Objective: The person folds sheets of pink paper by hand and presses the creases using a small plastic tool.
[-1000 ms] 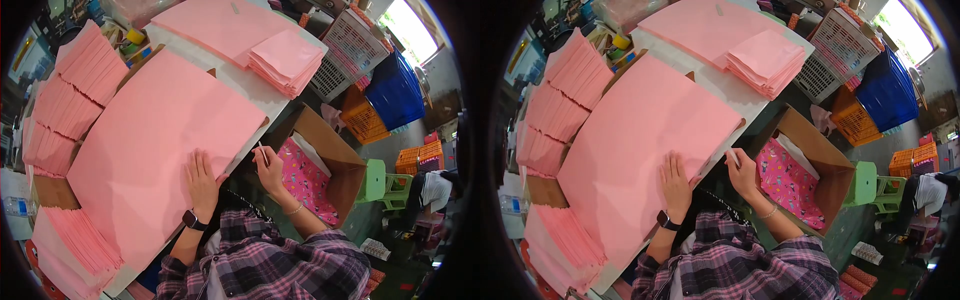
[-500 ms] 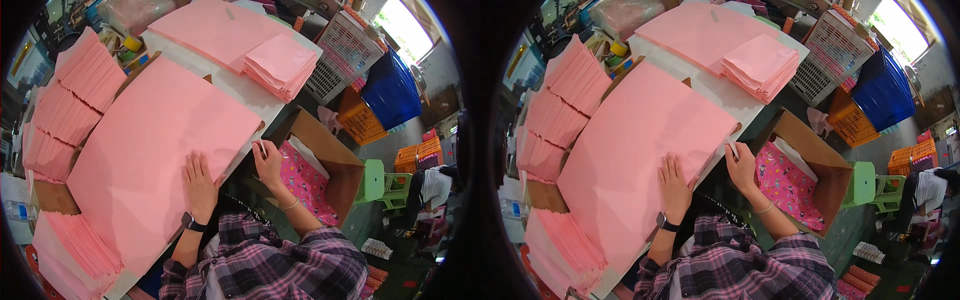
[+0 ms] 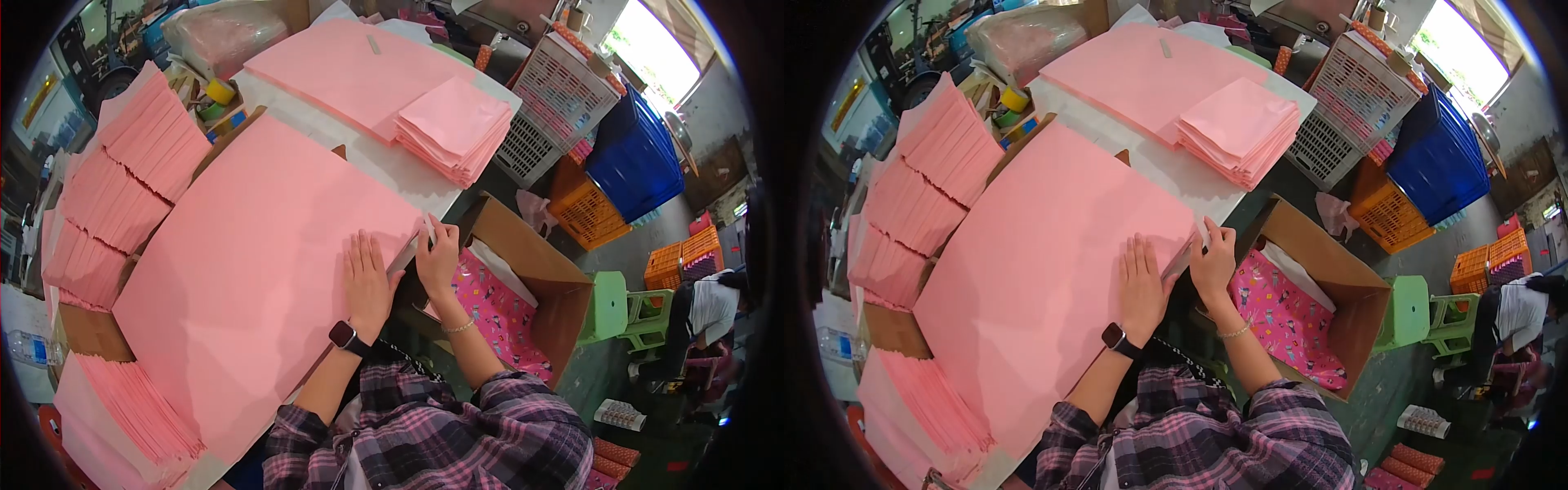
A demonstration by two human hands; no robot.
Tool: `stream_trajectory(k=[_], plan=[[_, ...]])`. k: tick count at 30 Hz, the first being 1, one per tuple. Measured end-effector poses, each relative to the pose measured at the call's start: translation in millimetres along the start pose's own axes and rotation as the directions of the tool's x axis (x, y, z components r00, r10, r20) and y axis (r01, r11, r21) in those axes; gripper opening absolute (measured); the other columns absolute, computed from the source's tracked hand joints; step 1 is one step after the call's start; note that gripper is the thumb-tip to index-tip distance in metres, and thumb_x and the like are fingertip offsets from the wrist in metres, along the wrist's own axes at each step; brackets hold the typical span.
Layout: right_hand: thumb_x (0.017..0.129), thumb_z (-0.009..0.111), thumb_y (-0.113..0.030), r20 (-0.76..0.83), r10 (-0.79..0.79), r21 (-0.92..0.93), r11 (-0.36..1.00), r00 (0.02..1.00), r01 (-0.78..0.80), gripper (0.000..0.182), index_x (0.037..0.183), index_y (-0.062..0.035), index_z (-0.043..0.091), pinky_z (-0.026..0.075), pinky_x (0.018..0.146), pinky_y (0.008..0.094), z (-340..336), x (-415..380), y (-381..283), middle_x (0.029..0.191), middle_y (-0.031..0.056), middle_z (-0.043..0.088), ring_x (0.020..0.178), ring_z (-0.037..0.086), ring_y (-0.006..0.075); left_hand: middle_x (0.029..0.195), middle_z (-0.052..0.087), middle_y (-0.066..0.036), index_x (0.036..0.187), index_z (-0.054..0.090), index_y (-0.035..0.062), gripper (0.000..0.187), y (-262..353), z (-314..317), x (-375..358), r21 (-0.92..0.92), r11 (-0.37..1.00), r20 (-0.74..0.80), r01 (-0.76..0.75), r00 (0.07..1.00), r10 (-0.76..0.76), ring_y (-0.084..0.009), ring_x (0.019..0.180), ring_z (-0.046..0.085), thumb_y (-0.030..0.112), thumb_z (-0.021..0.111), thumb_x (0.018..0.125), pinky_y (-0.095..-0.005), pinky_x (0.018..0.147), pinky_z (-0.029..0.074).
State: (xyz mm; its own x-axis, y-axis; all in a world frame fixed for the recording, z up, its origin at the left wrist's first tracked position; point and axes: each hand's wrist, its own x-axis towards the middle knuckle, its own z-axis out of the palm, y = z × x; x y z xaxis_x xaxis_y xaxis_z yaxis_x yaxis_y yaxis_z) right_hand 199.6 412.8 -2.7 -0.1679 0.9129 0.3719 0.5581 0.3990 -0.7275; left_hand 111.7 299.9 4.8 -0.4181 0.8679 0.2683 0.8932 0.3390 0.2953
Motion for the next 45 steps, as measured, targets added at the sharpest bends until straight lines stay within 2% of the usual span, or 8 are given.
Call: stream_trajectory(k=[15,19,26,31,34,39,42,45], plan=[[0.092,0.058,-0.02,0.037,0.092,0.103,0.99,0.995,-0.096,0.031,0.115,0.0003,0.064,0.049,0.077,0.0396,1.7,-7.8,12.0,0.1,0.0162,0.056,0.089,0.06,0.0322,0.154,0.03,-0.02,0.147,0.029,-0.0036,0.073,-4.9,14.5,10.5,0.143,0.989,0.017,0.034,0.999,-0.037,-0.0339,0.146,0.023,0.04,0.055,0.094,-0.0479,0.118,0.021],[0.094,0.059,-0.02,-0.008,0.025,0.082,0.996,1.0,-0.024,0.029,0.116,-0.0029,0.066,0.045,0.061,0.0316,2.7,-7.7,5.7,0.093,0.0114,0.054,0.069,0.054,0.0195,0.154,0.03,-0.022,0.147,0.029,-0.0044,0.072,-5.6,10.8,11.0,0.095,0.995,0.004,0.028,1.0,-0.029,-0.0353,0.146,0.023,0.037,0.055,0.094,-0.0485,0.117,0.022],[0.085,0.067,-0.02,0.155,-0.074,-0.271,0.956,0.985,0.114,0.038,0.12,-0.0078,0.063,0.053,0.062,0.0406,-0.2,1.8,-17.9,0.102,0.0104,0.057,0.079,0.065,0.0311,0.15,0.032,-0.023,0.144,0.03,-0.0059,0.075,-4.0,0.6,8.1,-0.073,0.997,-0.062,0.013,0.998,-0.018,-0.0408,0.142,0.026,0.03,0.063,0.088,-0.0519,0.116,0.023],[0.084,0.067,-0.021,0.211,-0.118,-0.299,0.937,0.97,0.179,0.038,0.12,-0.0089,0.063,0.053,0.062,0.0403,7.0,1.0,-14.3,0.102,0.0105,0.057,0.08,0.065,0.0304,0.146,0.036,-0.026,0.14,0.034,-0.007,0.075,-15.3,-2.5,10.2,-0.094,0.995,-0.044,-0.038,0.998,0.034,-0.0433,0.139,0.029,0.031,0.067,0.084,-0.053,0.115,0.023],[0.082,0.068,-0.019,0.328,-0.34,-0.029,0.929,0.881,0.369,0.037,0.118,-0.0096,0.064,0.053,0.062,0.0394,10.8,3.8,-11.1,0.102,0.01,0.056,0.08,0.065,0.0295,0.143,0.038,-0.027,0.137,0.037,-0.0082,0.073,-17.3,-3.8,9.7,-0.164,0.985,-0.078,-0.062,0.996,0.05,-0.0433,0.138,0.03,0.031,0.067,0.084,-0.0524,0.116,0.023],[0.081,0.067,-0.016,0.176,-0.248,0.08,0.968,0.953,0.237,0.032,0.112,-0.0102,0.068,0.053,0.065,0.0396,2.9,5.4,-27.3,0.097,0.0104,0.058,0.08,0.065,0.0292,0.138,0.042,-0.031,0.133,0.04,-0.0126,0.066,-17.6,-3.4,9.2,-0.271,0.962,-0.037,-0.018,0.999,0.008,-0.0443,0.135,0.034,0.028,0.064,0.087,-0.0508,0.116,0.024],[0.08,0.068,-0.017,0.144,-0.06,-0.258,0.961,0.988,0.096,0.03,0.109,-0.0118,0.07,0.053,0.068,0.0403,4.7,2.8,-24.8,0.095,0.0101,0.058,0.08,0.065,0.0295,0.136,0.043,-0.033,0.132,0.04,-0.0149,0.063,-17.6,-0.1,10.4,-0.263,0.965,-0.032,0.001,0.999,-0.01,-0.0455,0.133,0.036,0.026,0.061,0.089,-0.0504,0.116,0.025],[0.081,0.068,-0.018,0.206,-0.167,-0.198,0.958,0.964,0.208,0.03,0.11,-0.0112,0.069,0.053,0.065,0.0399,10.3,1.1,-11.1,0.096,0.0097,0.058,0.078,0.065,0.0298,0.134,0.044,-0.035,0.132,0.039,-0.0168,0.061,-16.4,4.9,7.6,-0.222,0.975,-0.067,0.013,0.997,-0.029,-0.0462,0.131,0.037,0.025,0.057,0.091,-0.0508,0.115,0.025]])
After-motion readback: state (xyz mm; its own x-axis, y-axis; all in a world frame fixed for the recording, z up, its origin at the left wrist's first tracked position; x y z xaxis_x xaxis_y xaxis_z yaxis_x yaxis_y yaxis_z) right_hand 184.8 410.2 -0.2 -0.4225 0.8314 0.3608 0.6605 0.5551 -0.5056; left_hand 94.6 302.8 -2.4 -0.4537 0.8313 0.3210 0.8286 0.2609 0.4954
